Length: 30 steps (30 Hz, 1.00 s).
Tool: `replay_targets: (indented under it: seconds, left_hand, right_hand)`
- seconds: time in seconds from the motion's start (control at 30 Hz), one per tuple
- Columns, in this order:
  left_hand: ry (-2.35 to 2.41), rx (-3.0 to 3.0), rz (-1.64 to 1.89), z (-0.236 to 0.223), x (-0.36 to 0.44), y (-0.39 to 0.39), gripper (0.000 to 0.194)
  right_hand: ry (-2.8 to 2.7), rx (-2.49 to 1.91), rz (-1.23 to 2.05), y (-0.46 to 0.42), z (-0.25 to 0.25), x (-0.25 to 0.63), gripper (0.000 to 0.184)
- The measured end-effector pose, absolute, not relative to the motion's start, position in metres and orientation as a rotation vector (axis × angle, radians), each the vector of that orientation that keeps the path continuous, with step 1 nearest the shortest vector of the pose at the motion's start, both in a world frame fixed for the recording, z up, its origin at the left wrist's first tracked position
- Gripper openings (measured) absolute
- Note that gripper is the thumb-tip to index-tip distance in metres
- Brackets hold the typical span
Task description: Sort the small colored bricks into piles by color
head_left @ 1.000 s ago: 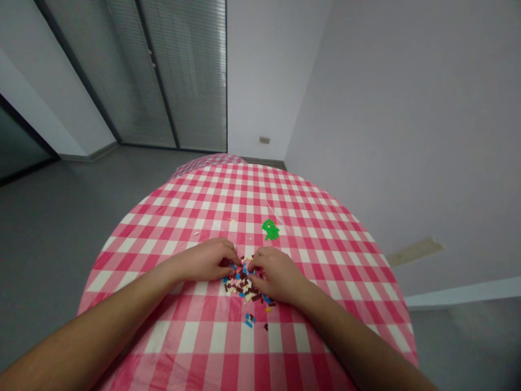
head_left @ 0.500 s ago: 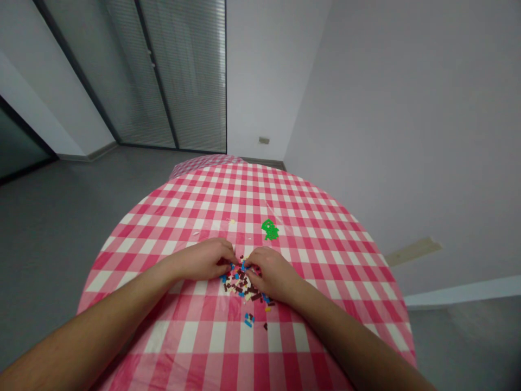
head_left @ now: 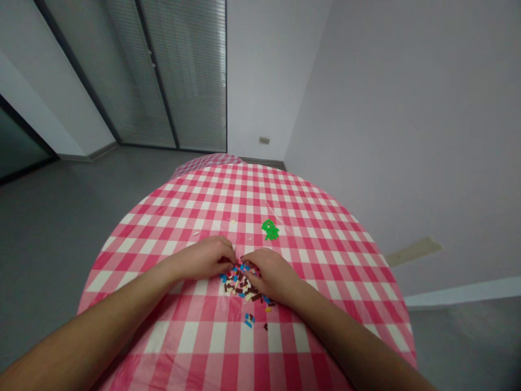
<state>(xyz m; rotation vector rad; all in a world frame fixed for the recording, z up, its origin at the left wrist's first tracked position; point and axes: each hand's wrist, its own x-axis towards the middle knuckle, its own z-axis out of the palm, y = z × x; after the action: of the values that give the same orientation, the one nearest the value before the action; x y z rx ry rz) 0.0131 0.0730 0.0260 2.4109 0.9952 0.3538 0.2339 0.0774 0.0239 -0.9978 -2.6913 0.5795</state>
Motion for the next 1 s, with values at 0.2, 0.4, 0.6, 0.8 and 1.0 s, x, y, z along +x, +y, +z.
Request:
replay_targets:
  seconds: [0.2,0.4,0.6,0.8,1.0]
  left_hand:
    - [0.993,2.398,0.362,0.025,0.013,0.073,0.019]
    - [0.957,2.392,0.389,0.022,0.014,0.072,0.018]
    - [1.035,2.402,0.428,0.026,0.020,0.071,0.016]
    - [1.109,2.470,0.498,0.020,0.037,0.066,0.014]
    - [1.189,2.495,0.443,0.018,0.049,0.063,0.013]
  right_hand:
    - [-2.651,-0.954,0.642,0.078,0.017,0.234,0.019]
    - [-2.649,-0.986,0.654,0.078,0.015,0.234,0.027]
    - [-2.607,-0.990,0.634,0.079,0.019,0.240,0.031]
    - [-2.497,-1.011,0.542,0.092,0.020,0.254,0.021]
    - [-2.438,-1.010,0.512,0.095,0.024,0.259,0.018]
